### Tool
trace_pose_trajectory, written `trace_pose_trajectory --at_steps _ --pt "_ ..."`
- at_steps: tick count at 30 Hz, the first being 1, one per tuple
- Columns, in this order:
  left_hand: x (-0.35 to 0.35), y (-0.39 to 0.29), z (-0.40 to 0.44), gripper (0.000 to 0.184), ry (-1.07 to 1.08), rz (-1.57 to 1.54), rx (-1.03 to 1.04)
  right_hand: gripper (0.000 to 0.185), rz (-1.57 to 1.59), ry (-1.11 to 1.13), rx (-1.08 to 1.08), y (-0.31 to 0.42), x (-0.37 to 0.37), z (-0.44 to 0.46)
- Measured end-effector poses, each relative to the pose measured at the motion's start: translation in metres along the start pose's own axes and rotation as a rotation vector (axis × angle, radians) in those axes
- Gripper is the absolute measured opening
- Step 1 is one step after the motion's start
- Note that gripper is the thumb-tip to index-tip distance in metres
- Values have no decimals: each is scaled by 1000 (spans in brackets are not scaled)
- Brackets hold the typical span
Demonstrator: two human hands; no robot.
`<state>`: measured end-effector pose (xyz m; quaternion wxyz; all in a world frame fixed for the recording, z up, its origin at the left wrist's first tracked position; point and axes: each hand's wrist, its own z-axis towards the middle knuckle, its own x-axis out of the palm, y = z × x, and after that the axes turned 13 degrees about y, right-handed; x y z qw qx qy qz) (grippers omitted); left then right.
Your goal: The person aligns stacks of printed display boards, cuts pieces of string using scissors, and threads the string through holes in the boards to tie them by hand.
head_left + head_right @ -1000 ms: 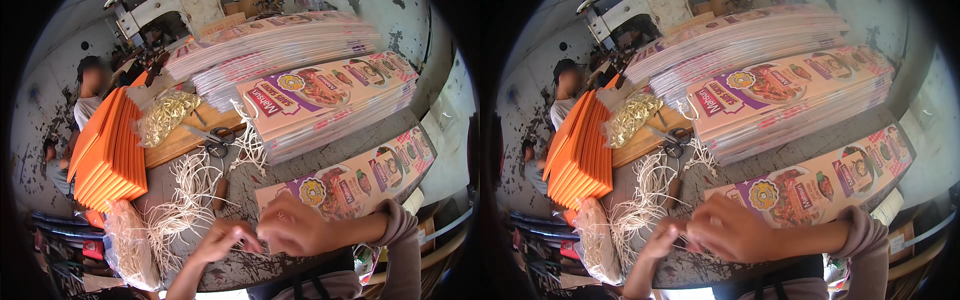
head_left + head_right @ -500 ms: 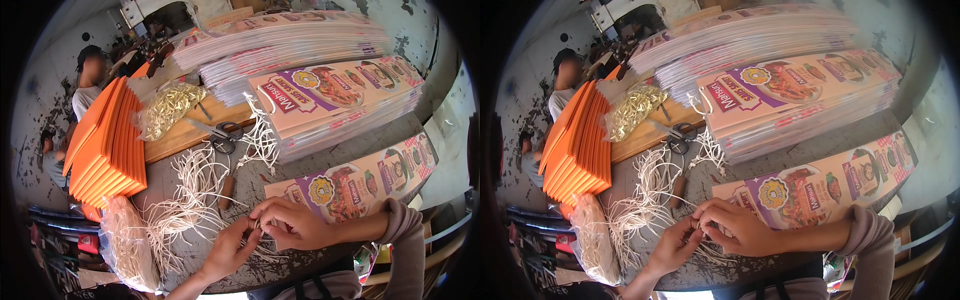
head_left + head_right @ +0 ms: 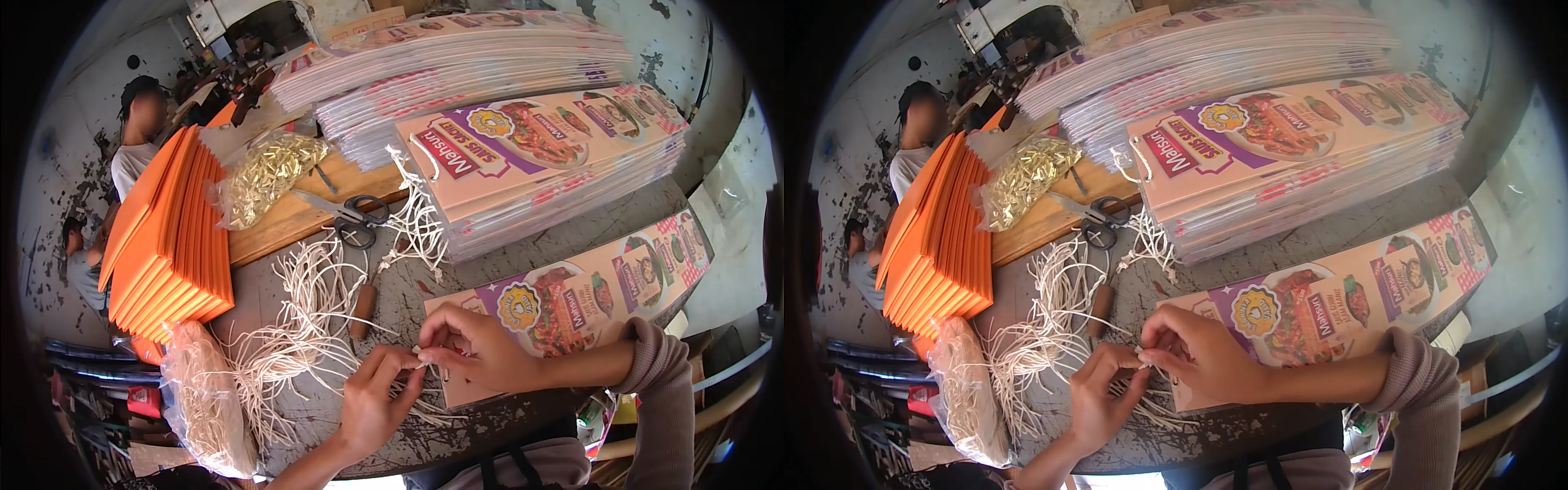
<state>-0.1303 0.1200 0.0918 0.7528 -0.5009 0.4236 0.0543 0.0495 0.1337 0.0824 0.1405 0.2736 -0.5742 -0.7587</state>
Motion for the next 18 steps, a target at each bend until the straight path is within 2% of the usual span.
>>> trace_pose_trajectory --at_steps 2,3,5,8,10,11,14,18 --pt "0 0 1 21 1 34 23 13 278 -82 1 -5 4 1" --pt "1 0 2 21 2 15 48 13 278 -83 1 -3 3 0" --pt "1 2 3 21 7 -2 72 12 -41 -55 -44 1 0 -2" --pt "1 4 2 20 58 -76 48 12 -141 -72 -73 -6 2 -2" --pt "0 4 0 13 135 -184 -76 12 -144 -77 -111 -7 4 -2" --pt "0 4 1 13 134 -183 -75 13 -145 -83 -149 -6 4 -1" --pt "0 7 0 10 131 -271 -85 15 -227 -25 -92 -1 3 -1" --pt "10 5 2 26 16 -336 -40 16 -228 8 -49 1 2 -1"
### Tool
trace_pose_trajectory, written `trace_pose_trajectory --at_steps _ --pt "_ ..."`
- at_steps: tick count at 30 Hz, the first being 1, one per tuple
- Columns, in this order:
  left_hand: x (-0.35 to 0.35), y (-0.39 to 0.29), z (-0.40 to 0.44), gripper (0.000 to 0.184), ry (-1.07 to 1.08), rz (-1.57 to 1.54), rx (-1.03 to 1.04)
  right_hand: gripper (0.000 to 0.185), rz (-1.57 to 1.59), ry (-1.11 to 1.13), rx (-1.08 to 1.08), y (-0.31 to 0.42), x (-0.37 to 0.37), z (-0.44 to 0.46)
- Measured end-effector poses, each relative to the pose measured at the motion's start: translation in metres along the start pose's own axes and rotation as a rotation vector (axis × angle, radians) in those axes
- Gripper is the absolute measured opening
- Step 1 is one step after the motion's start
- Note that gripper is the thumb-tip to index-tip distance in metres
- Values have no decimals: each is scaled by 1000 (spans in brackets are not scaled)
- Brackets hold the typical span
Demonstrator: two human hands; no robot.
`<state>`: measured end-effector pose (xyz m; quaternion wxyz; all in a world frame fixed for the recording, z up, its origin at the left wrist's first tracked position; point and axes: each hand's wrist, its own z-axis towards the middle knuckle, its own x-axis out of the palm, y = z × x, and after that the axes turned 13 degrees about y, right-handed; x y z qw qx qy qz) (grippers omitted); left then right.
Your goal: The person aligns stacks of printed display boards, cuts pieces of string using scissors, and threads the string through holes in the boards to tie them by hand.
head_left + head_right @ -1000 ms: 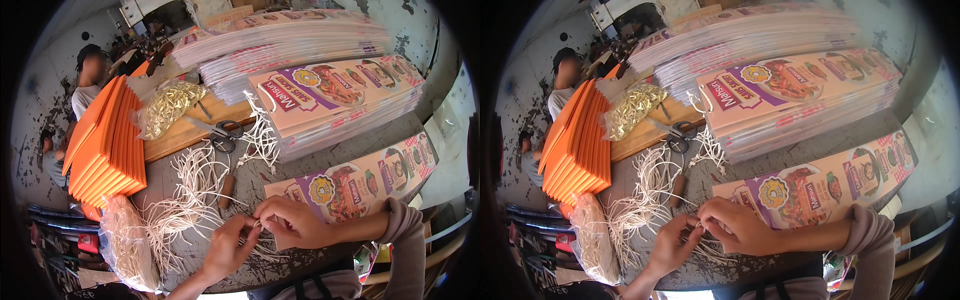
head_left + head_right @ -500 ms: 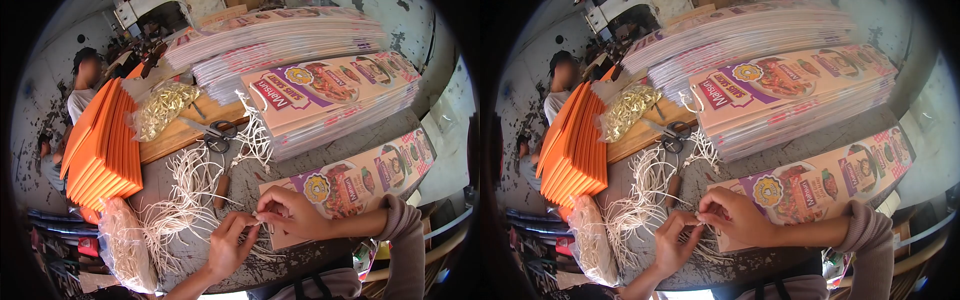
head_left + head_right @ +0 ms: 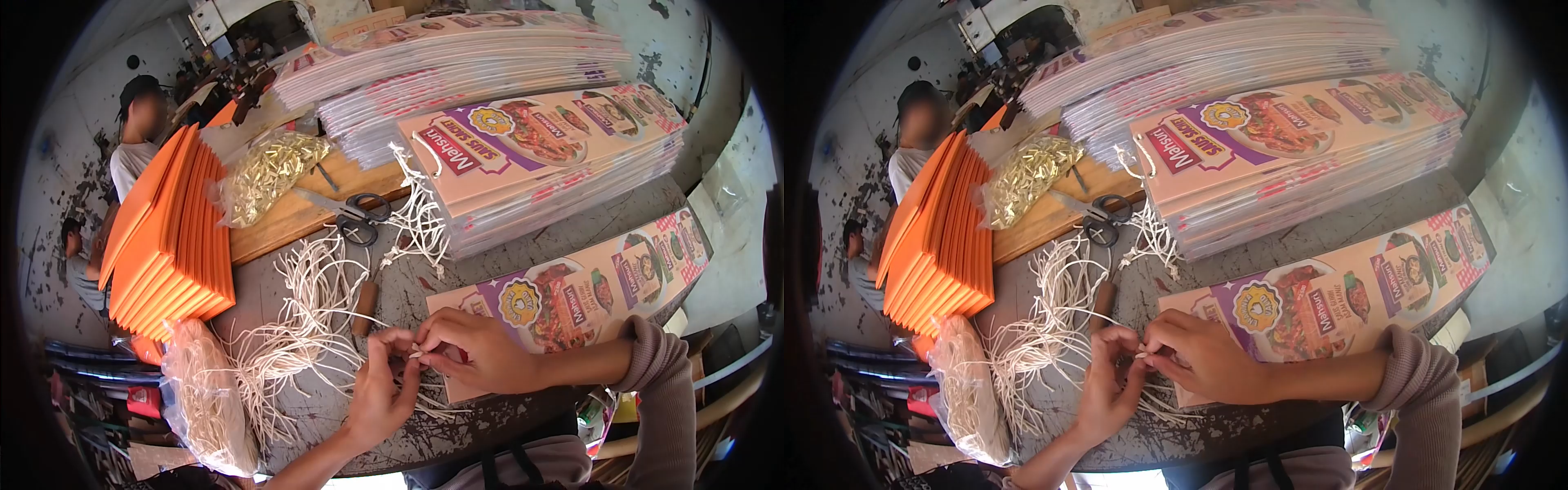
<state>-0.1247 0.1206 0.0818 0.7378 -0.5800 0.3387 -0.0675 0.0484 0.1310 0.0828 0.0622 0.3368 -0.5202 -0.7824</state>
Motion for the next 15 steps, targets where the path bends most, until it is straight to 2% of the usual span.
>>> trace_pose_trajectory --at_steps 2,4,9,11,14,15 --pt "1 -2 1 33 -67 -59 -1 15 58 -24 -33 -2 1 1" --pt "-1 -4 1 42 -3 78 4 14 67 4 -16 2 -2 2" --pt "5 1 0 37 -80 65 41 14 76 60 -9 -2 -5 3" --pt "8 3 -2 35 -127 68 68 14 110 93 -90 -12 -5 4" --pt "8 1 -3 30 -175 19 24 14 242 170 -64 -13 -11 6" --pt "6 -1 -3 30 -141 -86 -32 14 236 169 -64 -13 -12 6"
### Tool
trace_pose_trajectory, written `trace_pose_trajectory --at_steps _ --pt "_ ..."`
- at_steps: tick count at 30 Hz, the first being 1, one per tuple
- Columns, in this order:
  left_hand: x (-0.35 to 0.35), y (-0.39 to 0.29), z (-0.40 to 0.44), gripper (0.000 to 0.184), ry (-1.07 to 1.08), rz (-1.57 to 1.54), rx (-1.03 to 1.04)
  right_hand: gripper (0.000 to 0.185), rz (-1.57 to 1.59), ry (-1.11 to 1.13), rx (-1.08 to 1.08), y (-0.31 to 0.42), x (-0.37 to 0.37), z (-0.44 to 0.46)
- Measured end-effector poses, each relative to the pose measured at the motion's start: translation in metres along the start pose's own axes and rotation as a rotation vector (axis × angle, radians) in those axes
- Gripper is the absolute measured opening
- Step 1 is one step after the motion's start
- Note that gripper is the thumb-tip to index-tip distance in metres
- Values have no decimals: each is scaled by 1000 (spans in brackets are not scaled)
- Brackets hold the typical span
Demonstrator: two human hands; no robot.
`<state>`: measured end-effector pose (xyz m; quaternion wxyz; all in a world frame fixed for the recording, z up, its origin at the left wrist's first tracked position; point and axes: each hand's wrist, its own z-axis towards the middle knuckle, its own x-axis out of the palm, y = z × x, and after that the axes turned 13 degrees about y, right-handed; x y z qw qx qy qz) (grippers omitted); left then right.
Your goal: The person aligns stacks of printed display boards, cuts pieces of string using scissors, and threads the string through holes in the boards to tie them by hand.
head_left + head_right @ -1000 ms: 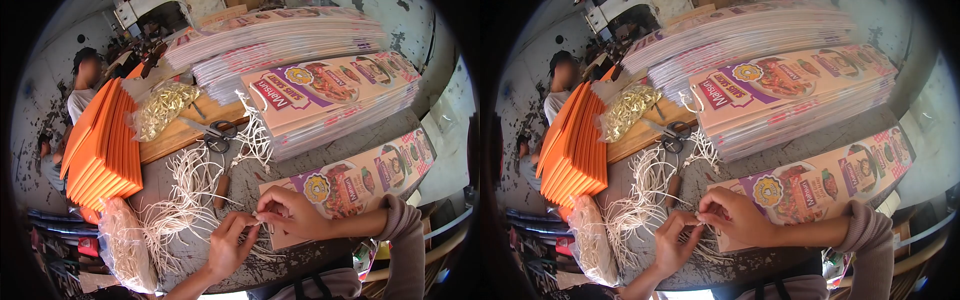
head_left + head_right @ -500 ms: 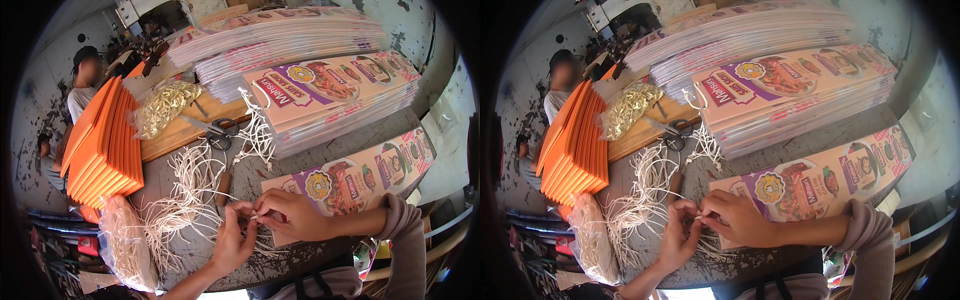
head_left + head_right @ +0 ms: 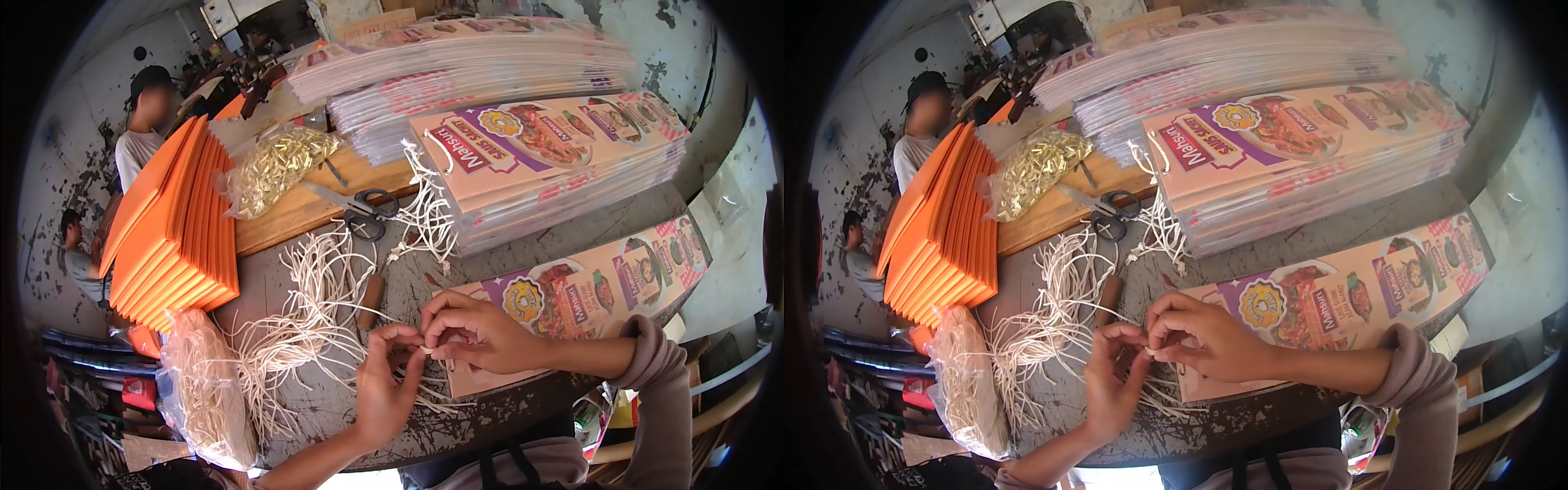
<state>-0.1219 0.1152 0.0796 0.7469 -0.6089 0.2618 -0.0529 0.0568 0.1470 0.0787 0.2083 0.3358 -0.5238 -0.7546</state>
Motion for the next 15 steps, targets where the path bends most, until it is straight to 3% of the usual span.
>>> trace_pose_trajectory --at_steps 8,15 --pt "-2 4 -2 31 -19 -147 -98 12 -211 -195 4 1 11 -4" --pt "3 4 -7 33 -16 -37 -100 14 -142 -5 154 12 12 -1"
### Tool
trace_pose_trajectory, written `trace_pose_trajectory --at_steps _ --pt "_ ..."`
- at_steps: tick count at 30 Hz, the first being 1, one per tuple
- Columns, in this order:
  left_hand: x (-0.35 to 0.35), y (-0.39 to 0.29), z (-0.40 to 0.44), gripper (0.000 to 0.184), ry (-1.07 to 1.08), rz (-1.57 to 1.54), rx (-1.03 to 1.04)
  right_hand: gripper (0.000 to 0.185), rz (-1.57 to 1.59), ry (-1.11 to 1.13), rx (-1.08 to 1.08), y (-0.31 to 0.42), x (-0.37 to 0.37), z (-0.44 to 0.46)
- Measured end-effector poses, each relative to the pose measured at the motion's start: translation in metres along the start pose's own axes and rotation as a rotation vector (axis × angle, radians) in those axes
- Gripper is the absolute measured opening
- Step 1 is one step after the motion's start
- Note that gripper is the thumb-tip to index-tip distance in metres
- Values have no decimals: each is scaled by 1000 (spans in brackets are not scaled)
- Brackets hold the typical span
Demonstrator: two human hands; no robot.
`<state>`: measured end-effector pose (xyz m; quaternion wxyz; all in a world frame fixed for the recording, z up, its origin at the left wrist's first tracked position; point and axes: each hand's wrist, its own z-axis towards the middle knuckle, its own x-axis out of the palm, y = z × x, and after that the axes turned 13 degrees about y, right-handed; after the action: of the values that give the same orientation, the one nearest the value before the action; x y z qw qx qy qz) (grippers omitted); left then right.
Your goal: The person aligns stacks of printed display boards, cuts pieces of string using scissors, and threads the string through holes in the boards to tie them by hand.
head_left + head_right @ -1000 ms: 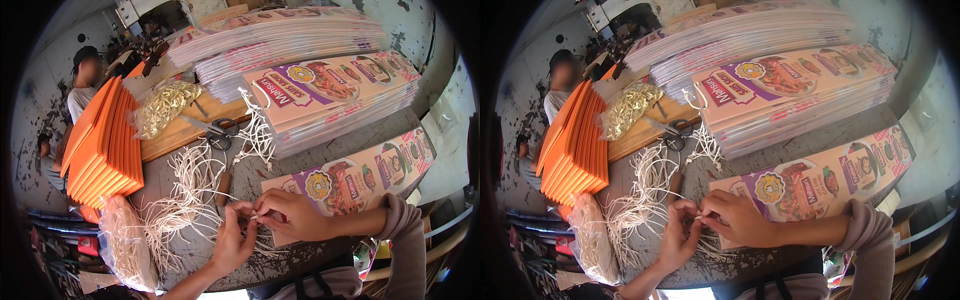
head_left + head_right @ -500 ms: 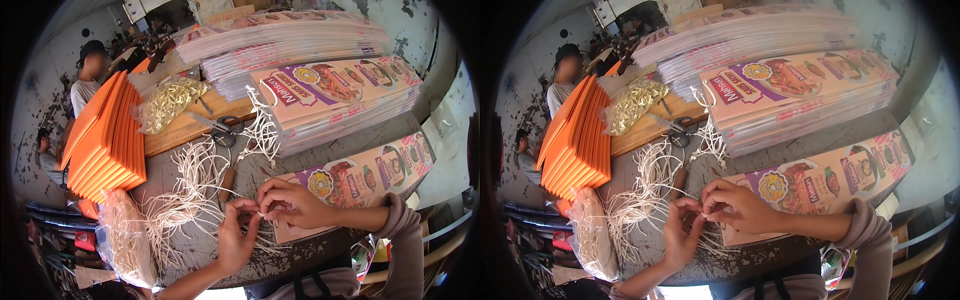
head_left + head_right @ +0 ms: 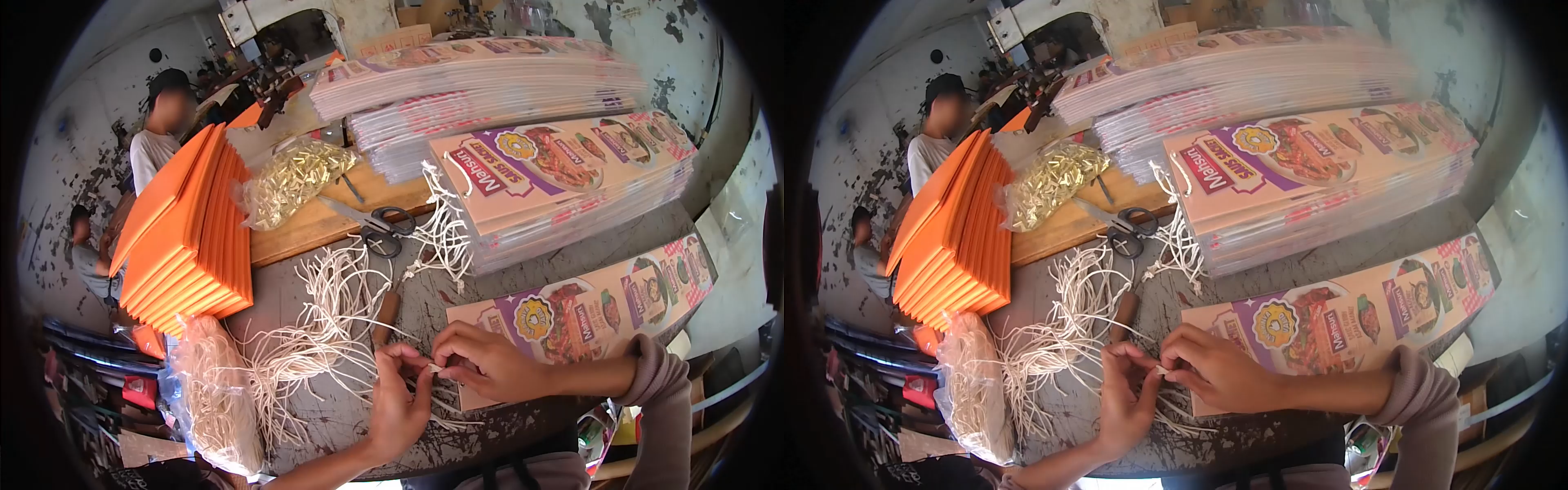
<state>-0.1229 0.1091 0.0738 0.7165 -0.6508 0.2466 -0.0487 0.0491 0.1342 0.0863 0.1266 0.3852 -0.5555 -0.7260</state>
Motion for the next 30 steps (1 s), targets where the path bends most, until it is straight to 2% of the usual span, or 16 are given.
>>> trace_pose_trajectory --at_steps 6,8,11,17,20,25,28,30 --pt "-2 -3 4 22 -23 -111 8 14 67 -10 -191 -11 -7 2" --pt "-10 -9 7 14 31 -86 -118 14 71 -10 -167 -13 -7 1" --pt "-12 1 8 10 20 -249 -96 12 77 -39 -151 -15 -3 1" --pt "-12 -18 8 17 45 -325 -215 10 104 -121 -149 -16 0 0" --pt "-6 -15 7 20 14 -415 -141 8 125 -159 -156 -15 -1 1" --pt "-7 -15 4 16 -33 -463 -202 8 108 -143 -143 -5 1 0" --pt "-3 -15 2 12 -64 -481 -195 16 72 -100 -156 -2 5 0" --pt "-3 -14 1 11 -86 -498 -162 22 -159 -126 -214 -2 10 2"
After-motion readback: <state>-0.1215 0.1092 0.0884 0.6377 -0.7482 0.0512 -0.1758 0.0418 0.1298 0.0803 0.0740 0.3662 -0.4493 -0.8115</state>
